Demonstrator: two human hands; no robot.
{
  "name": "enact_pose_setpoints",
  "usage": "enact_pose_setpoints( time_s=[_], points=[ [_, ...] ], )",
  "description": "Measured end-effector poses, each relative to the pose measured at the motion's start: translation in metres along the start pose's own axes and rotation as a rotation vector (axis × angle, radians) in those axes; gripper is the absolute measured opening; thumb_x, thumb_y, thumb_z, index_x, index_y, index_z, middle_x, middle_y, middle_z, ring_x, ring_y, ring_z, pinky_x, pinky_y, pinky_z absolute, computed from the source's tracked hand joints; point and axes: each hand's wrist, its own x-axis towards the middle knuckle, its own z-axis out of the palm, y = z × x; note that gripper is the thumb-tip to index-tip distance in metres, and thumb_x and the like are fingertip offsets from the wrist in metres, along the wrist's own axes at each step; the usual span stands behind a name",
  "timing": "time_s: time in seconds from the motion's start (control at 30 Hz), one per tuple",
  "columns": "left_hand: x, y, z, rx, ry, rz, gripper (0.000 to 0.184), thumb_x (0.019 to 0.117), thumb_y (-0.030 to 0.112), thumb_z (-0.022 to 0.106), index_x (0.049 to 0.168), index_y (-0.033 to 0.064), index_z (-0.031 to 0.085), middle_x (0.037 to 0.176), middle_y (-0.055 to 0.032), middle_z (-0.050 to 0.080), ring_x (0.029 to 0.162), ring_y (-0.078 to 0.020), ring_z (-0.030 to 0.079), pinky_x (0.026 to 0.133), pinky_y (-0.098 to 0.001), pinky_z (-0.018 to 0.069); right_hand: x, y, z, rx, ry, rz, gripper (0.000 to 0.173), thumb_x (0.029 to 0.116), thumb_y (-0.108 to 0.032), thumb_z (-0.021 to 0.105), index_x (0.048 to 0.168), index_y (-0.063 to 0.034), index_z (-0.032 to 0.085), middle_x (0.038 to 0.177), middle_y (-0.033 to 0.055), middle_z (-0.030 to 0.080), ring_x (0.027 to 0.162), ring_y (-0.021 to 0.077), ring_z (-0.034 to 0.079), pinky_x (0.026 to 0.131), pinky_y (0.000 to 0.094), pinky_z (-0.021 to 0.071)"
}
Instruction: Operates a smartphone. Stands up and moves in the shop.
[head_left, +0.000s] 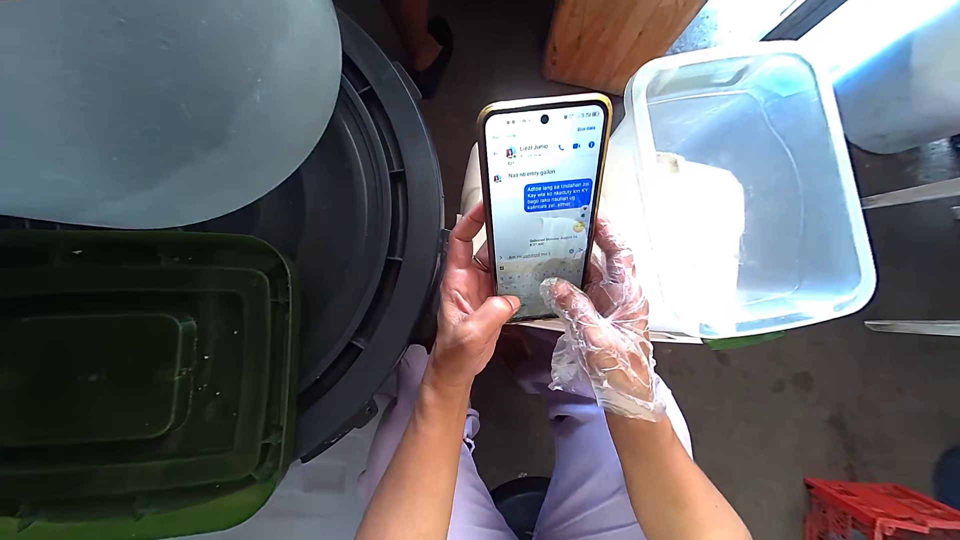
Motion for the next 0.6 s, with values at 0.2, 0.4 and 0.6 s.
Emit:
enact_pose_setpoints(
  time_s=[0.2,0.4,0.6],
  points=[
    [-0.001,-0.002,0.001,-0.006,-0.005,-0.003,0.079,0.0816,-0.009,0.051,0.151,0.0227,0.031,0.136,0.0020,0.057,0.116,-0.0104,0.064,0.096,-0.0302,0.0562,-0.001,0.004,0.000,-0.014,0.033,-0.011,0.070,0.0916,0.004,0.060,0.156,-0.0036,0.033,0.148,0.0031,0.052,0.127,0.0078,0.058,0.103,0.0258,0.0527],
    [0.000,0.001,-0.001,-0.041,-0.014,-0.012,0.080,0.0817,-0.009,0.051,0.152,0.0208,0.028,0.137,0.0006,0.057,0.117,-0.0112,0.064,0.096,-0.0311,0.0566,0.006,-0.002,-0.015,0.071,-0.174,0.082,0.088,0.0831,0.008,0.061,0.160,-0.0088,0.022,0.152,0.0024,0.048,0.129,0.0100,0.057,0.102,0.0274,0.0540],
    [0.001,0.002,-0.002,-0.061,-0.003,-0.011,0.080,0.0813,-0.009,0.054,0.151,0.0209,0.029,0.137,0.0004,0.057,0.118,-0.0119,0.064,0.097,-0.0318,0.0564,0.006,-0.001,-0.014,0.024,-0.196,0.045,0.093,0.0811,0.010,0.061,0.161,-0.0061,0.016,0.155,0.0038,0.043,0.133,0.0091,0.053,0.106,0.0260,0.0512]
  ],
)
